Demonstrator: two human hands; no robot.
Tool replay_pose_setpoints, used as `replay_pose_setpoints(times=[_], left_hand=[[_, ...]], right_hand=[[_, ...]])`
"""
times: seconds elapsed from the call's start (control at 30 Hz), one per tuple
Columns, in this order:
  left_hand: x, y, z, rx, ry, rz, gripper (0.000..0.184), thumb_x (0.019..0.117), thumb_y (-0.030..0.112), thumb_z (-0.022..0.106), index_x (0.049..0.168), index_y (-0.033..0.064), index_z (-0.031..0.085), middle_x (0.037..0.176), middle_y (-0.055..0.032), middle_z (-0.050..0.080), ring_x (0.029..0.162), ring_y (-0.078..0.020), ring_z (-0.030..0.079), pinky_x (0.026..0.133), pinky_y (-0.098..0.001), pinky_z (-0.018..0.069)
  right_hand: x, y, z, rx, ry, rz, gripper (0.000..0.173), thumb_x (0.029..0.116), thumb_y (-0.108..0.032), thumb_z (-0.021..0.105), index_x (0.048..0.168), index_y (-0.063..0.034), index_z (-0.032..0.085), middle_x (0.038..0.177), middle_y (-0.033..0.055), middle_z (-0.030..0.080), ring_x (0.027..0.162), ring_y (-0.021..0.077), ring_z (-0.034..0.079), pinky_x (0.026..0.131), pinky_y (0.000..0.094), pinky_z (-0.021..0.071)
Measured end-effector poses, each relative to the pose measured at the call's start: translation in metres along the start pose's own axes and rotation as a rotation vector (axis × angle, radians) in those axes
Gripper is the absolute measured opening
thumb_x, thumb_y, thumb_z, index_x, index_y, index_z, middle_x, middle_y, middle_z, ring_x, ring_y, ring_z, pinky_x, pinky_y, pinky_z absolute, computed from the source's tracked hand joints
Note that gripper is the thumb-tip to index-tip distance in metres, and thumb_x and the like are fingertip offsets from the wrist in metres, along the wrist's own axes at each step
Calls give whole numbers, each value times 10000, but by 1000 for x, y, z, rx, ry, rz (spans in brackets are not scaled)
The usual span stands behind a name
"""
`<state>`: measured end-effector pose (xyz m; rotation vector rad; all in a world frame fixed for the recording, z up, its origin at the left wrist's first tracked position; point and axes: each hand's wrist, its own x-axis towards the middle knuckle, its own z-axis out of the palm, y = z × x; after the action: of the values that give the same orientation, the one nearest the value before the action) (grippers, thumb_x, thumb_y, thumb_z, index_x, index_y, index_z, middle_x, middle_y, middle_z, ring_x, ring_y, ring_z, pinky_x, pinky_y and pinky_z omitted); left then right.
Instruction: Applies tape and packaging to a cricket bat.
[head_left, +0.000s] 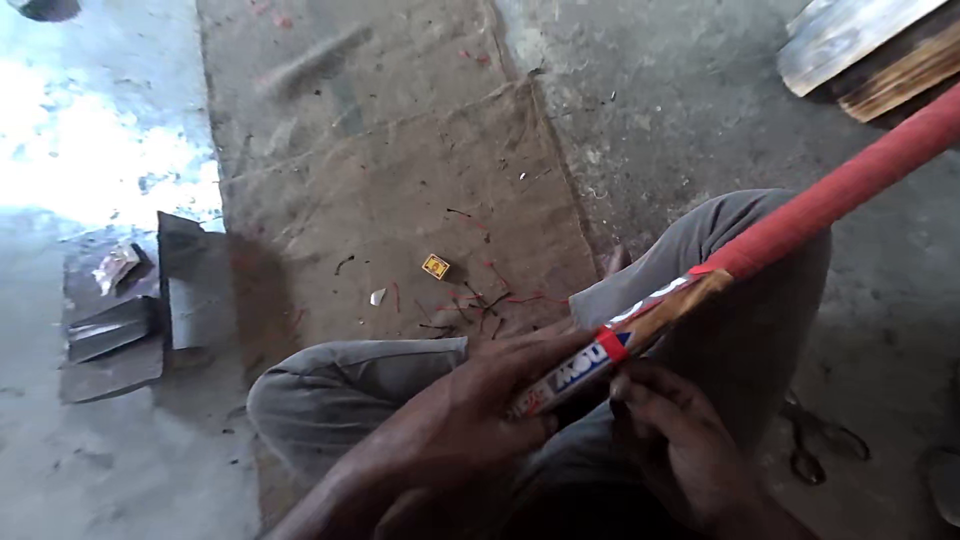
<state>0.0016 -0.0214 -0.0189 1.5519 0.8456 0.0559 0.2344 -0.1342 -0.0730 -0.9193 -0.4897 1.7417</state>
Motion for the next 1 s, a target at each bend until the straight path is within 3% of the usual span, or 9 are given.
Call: replay_pose_setpoints(times=[0.1, 0.17, 0.27, 0.33, 0.53, 0.7, 0.8, 0.9, 1.0], left_hand=[[-7, 2, 16, 500, 457, 26, 630, 950, 400, 684, 1528, 440, 436, 1508, 154, 501, 1228, -88, 595, 919, -455, 574], [-3, -5, 44, 849, 708, 51, 646, 921, 466, 696, 1519, 349, 481, 1584, -23, 439, 1398, -289, 473, 1009, -614, 458], [14, -26, 87, 1129, 754, -37, 886, 833, 627, 695, 1592, 313, 362, 1695, -56, 243, 1515, -346, 296, 1043, -672, 350], [19, -34, 93, 1108, 720, -41, 954, 827, 516, 753, 1624, 263, 295, 1724, -76, 138, 1552, -335, 216, 1089, -622, 358], [19, -28, 79, 1015, 629, -22, 1010, 794, 529, 769, 1630, 236, 284, 1717, -83, 168, 1544, -339, 247, 1093, -588, 408], [16, -19, 64, 940, 535, 8, 862, 826, 482, 731, 1557, 552, 281, 1706, -79, 192, 1506, -363, 298, 993, -602, 450], [7, -7, 48, 699, 379, 10, 865, 820, 437, 738, 1527, 618, 274, 1698, 10, 222, 1489, -278, 358, 988, -632, 472], [-4, 9, 25, 214, 91, -97, 940, 804, 317, 802, 1549, 574, 290, 1491, 150, 496, 1178, -66, 615, 874, -436, 613], [-1, 5, 10, -215, -166, -153, 958, 829, 160, 776, 1576, 513, 292, 1227, 22, 675, 943, -126, 696, 779, -355, 629]], right_hand=[[15, -2, 4, -17, 47, 49, 219, 1056, -214, 549, 1175, -131, 714, 714, 23, 531, 529, 54, 432, 484, 208, 394], [20, -3, 9, -37, 97, 85, 241, 1054, -222, 542, 1211, -144, 708, 699, 23, 492, 519, 66, 405, 475, 216, 371], [11, 0, 9, -98, 155, 105, 234, 1038, -220, 555, 1184, -141, 720, 652, -1, 454, 503, 59, 406, 466, 204, 374], [-7, 8, -3, -173, 187, 86, 236, 1037, -192, 550, 1169, -113, 729, 664, -3, 487, 516, 60, 427, 475, 208, 395], [-44, 25, -33, -213, 254, 47, 205, 1038, -146, 529, 1106, -102, 718, 695, -30, 540, 533, 45, 458, 482, 214, 423], [-43, 20, -28, -122, 187, 30, 197, 1044, -152, 534, 1103, -113, 717, 695, -31, 523, 521, 35, 427, 464, 205, 391], [-37, 8, -20, -136, 87, -3, 203, 1054, -164, 528, 1098, -125, 722, 730, -40, 565, 541, 16, 450, 486, 191, 406], [-29, -1, -11, -115, 11, -40, 188, 1053, -169, 548, 1099, -123, 725, 833, -26, 638, 580, -4, 484, 513, 172, 430], [-20, -6, -5, -77, -31, -47, 183, 1046, -160, 554, 1104, -117, 723, 798, -31, 614, 571, -6, 480, 507, 163, 427]])
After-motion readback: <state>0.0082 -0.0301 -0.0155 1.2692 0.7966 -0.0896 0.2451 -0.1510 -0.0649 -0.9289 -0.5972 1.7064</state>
